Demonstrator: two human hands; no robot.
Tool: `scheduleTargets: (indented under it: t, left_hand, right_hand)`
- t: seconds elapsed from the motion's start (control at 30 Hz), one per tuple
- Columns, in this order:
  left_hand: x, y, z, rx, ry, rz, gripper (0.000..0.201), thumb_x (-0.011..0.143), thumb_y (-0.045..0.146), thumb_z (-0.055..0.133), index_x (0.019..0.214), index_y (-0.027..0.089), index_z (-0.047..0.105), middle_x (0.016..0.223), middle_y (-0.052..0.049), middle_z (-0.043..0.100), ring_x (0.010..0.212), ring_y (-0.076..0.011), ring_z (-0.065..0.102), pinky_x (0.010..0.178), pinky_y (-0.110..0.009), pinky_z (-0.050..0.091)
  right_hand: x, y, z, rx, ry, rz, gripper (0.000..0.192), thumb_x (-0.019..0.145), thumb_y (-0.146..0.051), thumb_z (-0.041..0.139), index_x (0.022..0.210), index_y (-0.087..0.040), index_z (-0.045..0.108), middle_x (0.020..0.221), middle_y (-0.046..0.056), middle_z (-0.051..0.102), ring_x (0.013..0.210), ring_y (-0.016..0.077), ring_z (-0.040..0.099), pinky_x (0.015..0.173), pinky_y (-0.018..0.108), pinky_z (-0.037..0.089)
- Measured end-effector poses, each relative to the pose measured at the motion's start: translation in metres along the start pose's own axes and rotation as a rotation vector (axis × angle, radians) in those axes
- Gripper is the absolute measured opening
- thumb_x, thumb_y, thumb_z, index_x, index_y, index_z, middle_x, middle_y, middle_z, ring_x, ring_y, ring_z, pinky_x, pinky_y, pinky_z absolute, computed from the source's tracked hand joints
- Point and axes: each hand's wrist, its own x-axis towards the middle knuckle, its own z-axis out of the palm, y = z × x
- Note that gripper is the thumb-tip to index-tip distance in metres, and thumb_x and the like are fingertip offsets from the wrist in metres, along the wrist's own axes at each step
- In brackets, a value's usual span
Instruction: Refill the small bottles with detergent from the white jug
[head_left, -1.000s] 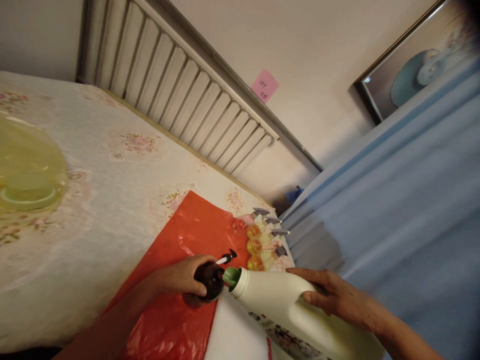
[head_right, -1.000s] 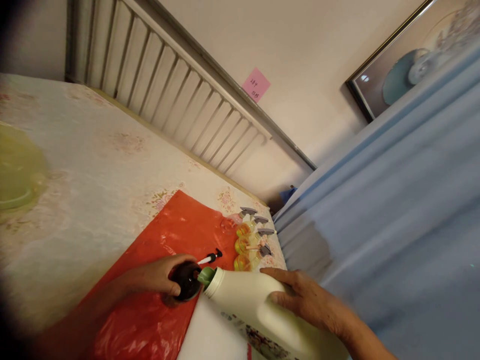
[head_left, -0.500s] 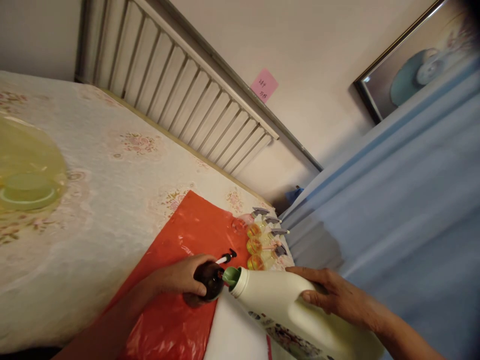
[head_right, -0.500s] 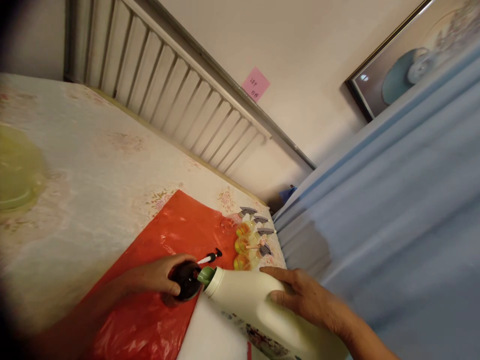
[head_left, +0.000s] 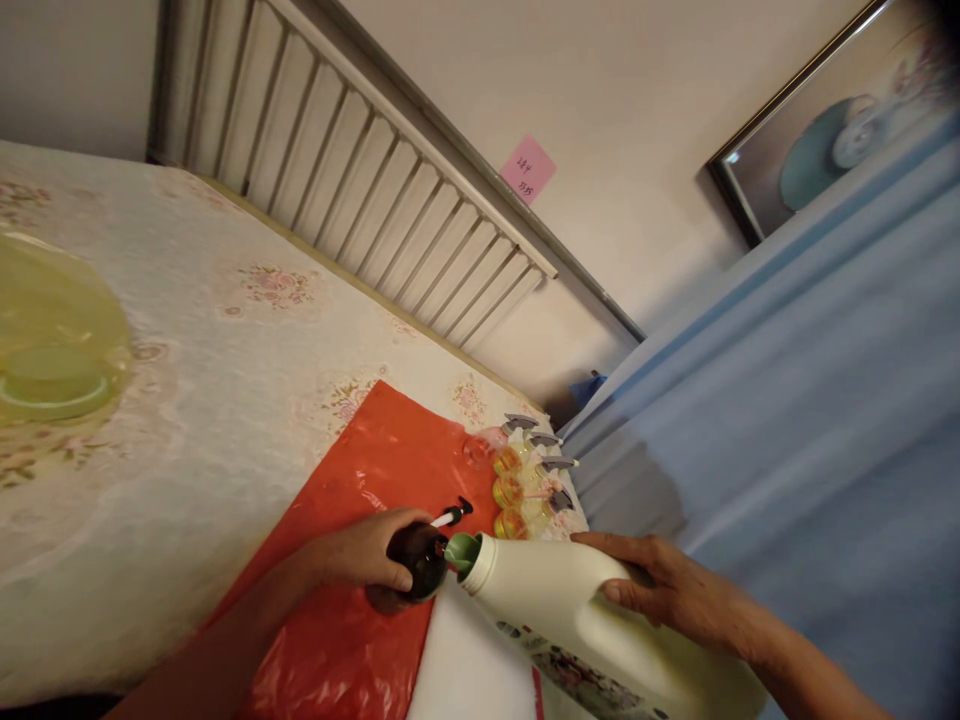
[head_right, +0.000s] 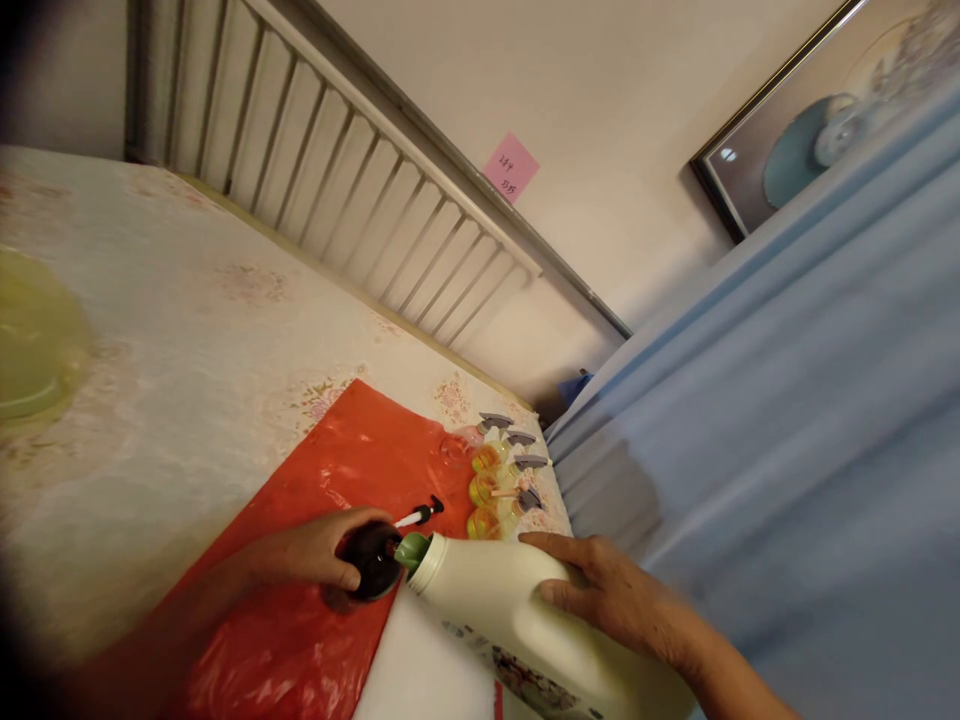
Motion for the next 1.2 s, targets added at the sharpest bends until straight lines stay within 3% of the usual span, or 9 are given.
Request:
scheduleTargets:
  t: [0.4, 0.8, 1.07, 1.2]
  left_hand:
    - [0.0005, 0.0002, -0.0013, 0.042, 0.001, 0.009, 0.058, 0.059, 0.019, 0.066, 0.115, 0.022, 0.057, 0.1, -0.002, 0.069, 0.084, -0.0235, 0.067, 0.057, -0.025, 0.051]
    - [0.0001, 0.0004, -0.0007, 0.029, 0.011, 0.014, 0.055, 0.059, 0.017, 0.066, 0.114, 0.021, 0.058, 0.098, -0.002, 0.069, 0.083, -0.0223, 0.067, 0.058, -0.024, 0.05]
    - [0.0009, -0.0005, -0.0013, 0.01, -0.006, 0.016, 0.058, 0.06, 0.017, 0.067, 0.117, 0.02, 0.056, 0.105, -0.004, 0.069, 0.087, -0.025, 0.068, 0.059, -0.025, 0.052]
    - [0.0016, -0.0027, -0.0007, -0.035, -0.028, -0.013, 0.058, 0.061, 0.018, 0.065, 0.118, 0.02, 0.055, 0.1, -0.004, 0.069, 0.076, -0.0224, 0.069, 0.054, -0.025, 0.051]
  right_hand:
    - [0.0003, -0.0026, 0.0007, 0.002, 0.004, 0.01, 0.059, 0.091, -0.057, 0.054, 0.139, -0.023, 0.055, 0.108, 0.006, 0.072, 0.086, 0.022, 0.065, 0.068, 0.027, 0.052]
    - [-0.0008, -0.0004, -0.0008, 0.001, -0.006, -0.009, 0.056, 0.092, -0.054, 0.054, 0.141, -0.026, 0.053, 0.117, 0.005, 0.071, 0.1, 0.0254, 0.065, 0.084, 0.032, 0.053]
    - [-0.0006, -0.0013, -0.0017, -0.016, -0.005, 0.005, 0.058, 0.092, -0.055, 0.054, 0.142, -0.025, 0.052, 0.113, 0.006, 0.072, 0.098, 0.0254, 0.065, 0.084, 0.032, 0.054]
    - [-0.0006, -0.0013, -0.0024, -0.012, -0.009, -0.005, 0.058, 0.093, -0.055, 0.054, 0.142, -0.024, 0.051, 0.114, 0.006, 0.071, 0.098, 0.0252, 0.065, 0.084, 0.031, 0.054]
